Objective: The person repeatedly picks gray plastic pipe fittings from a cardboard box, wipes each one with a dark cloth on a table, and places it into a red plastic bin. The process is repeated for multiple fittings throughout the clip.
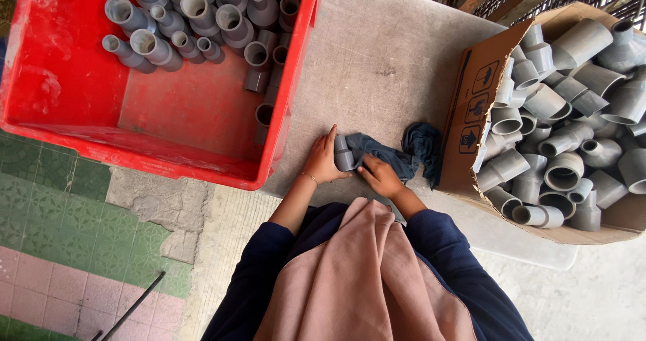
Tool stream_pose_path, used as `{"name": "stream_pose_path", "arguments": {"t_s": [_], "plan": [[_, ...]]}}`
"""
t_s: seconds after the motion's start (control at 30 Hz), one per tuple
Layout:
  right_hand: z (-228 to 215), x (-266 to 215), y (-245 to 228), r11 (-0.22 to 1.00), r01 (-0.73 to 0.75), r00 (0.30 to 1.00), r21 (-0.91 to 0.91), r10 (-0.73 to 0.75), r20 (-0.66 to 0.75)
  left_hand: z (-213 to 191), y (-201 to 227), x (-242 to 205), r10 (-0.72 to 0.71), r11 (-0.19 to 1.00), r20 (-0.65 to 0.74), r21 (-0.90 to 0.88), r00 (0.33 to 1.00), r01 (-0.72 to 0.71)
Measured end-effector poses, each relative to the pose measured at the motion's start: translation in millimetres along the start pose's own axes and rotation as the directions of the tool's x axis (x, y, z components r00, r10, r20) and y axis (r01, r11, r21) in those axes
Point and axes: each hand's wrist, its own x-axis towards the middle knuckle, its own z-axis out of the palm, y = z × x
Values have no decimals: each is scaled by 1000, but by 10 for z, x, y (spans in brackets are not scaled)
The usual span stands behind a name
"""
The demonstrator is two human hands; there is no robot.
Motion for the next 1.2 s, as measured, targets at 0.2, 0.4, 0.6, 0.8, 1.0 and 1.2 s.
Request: {"name": "stream_pose_path", "arguments": {"t_s": [0.2, 0.4, 0.6, 0.8, 1.0, 1.2], "plan": [[159, -184, -194, 950, 272, 962, -154, -263, 80, 104, -25, 31, 5, 995, -41, 100, 999, -1], [213, -203, -81, 997, -8, 1000, -83, 7, -11, 51, 63, -37, 18, 994, -33, 106, 999, -14], [169, -211, -191, 973, 142, 990, -183, -142, 14, 76, 58, -7, 87, 988, -52, 134, 995, -80], [152, -146, -211, 999, 30, 987, -44, -36, -154, 47, 101, -69, 112, 992, -117, 68, 987, -104], [128, 56, -242, 990, 36, 986, -135, -57, -155, 112, 99, -28, 69, 998, -80, -1, 994, -69], [241, 90, -305, 896, 109, 990, -431, -136, -32, 105, 2, 8, 76, 997, 17, -10, 997, -76]]}}
